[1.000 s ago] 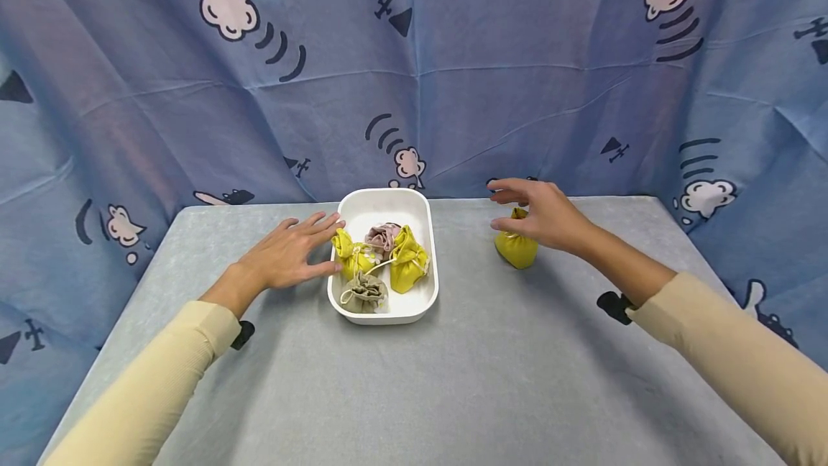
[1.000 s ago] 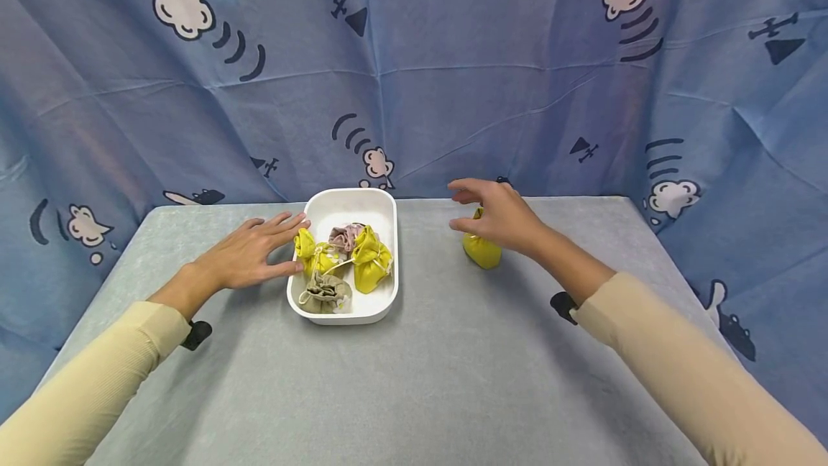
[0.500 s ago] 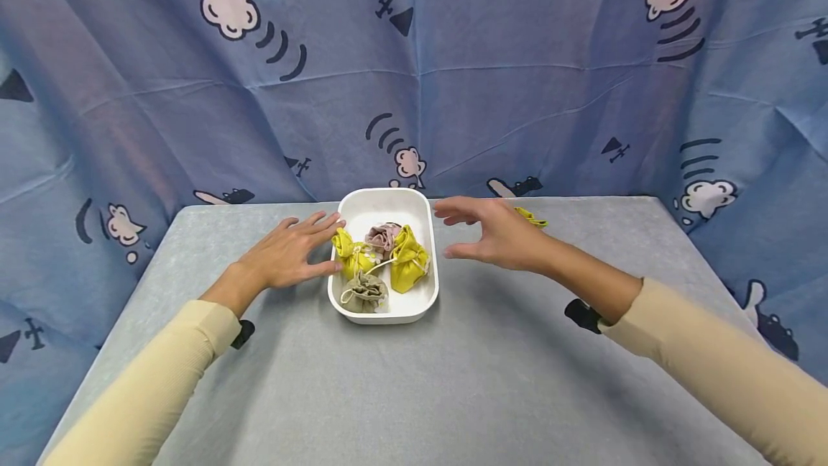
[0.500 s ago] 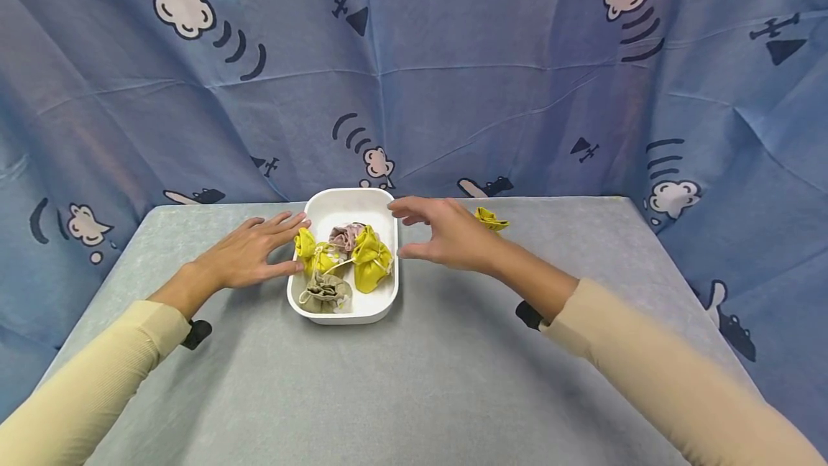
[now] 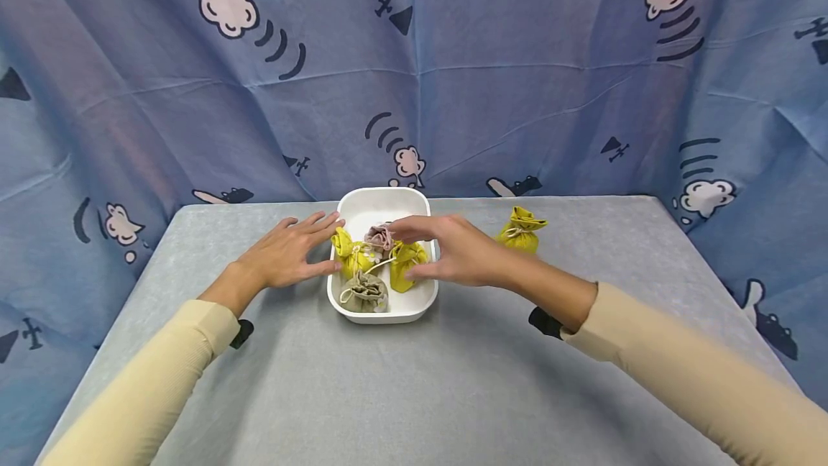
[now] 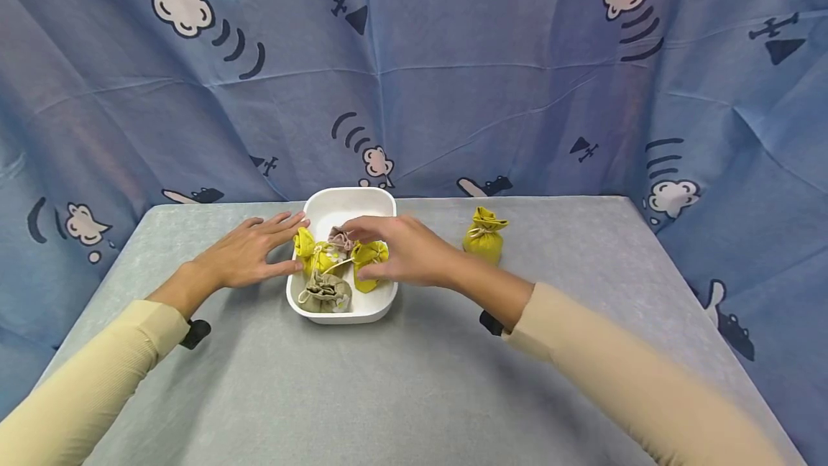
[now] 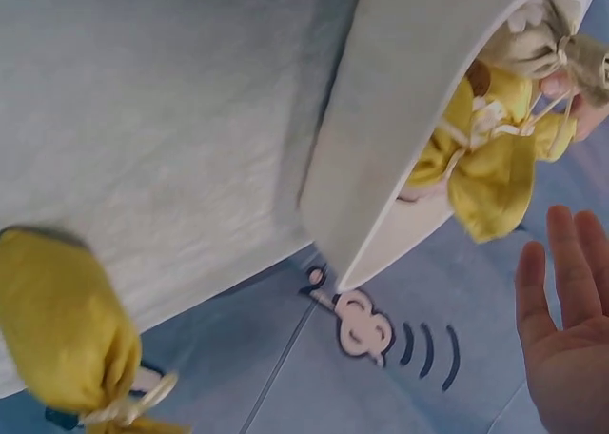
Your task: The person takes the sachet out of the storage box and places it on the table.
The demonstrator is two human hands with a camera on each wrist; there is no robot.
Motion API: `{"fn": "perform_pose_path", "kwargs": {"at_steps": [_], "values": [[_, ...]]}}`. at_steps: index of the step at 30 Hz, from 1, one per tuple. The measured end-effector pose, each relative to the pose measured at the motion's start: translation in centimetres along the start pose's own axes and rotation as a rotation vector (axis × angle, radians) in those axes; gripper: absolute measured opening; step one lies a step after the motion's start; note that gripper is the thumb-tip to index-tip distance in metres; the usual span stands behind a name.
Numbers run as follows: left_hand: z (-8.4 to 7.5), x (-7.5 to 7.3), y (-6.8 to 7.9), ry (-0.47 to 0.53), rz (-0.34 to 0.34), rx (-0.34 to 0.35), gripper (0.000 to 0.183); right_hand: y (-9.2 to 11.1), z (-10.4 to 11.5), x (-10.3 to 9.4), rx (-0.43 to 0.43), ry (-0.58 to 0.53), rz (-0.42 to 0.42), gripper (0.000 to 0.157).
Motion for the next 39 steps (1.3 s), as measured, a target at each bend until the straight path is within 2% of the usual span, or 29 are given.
{"fn": "perform_pose_path", "kwargs": {"at_steps": [7, 13, 19, 30, 39], "values": [[0.1, 0.0, 0.0, 0.008, 0.004, -0.010, 0.083, -1.2, 0.9, 2.3, -0.036, -0.017, 0.048, 0.065], [0.1, 0.0, 0.0, 0.014, 0.014, -0.014, 0.083, -1.5, 0.8, 3.9, -0.029, -0.027, 0.089, 0.068], [0.1, 0.0, 0.1, 0.011, 0.004, -0.010, 0.082, -1.8, 0.5, 5.3, -0.019, -0.027, 0.117, 0.065], [0.1, 0.0, 0.0, 0.015, 0.013, -0.011, 0.083, -2.5, 0.8, 6.3, -0.018, 0.047, 0.123, 0.061], [0.2, 0.1, 0.0, 0.027, 0.020, -0.015, 0.082, -2.9, 0.7, 7.2, -0.009, 0.071, 0.134, 0.068]]}}
Point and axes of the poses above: each hand's wrist, its own y-axis away from the middle knuckle, its own x-axis out of the palm, z = x × y, the point moved 9 cm from there along -y, towards the middle knuckle, and after that the axes turned 4 degrees about z, right-handed, at the moved point
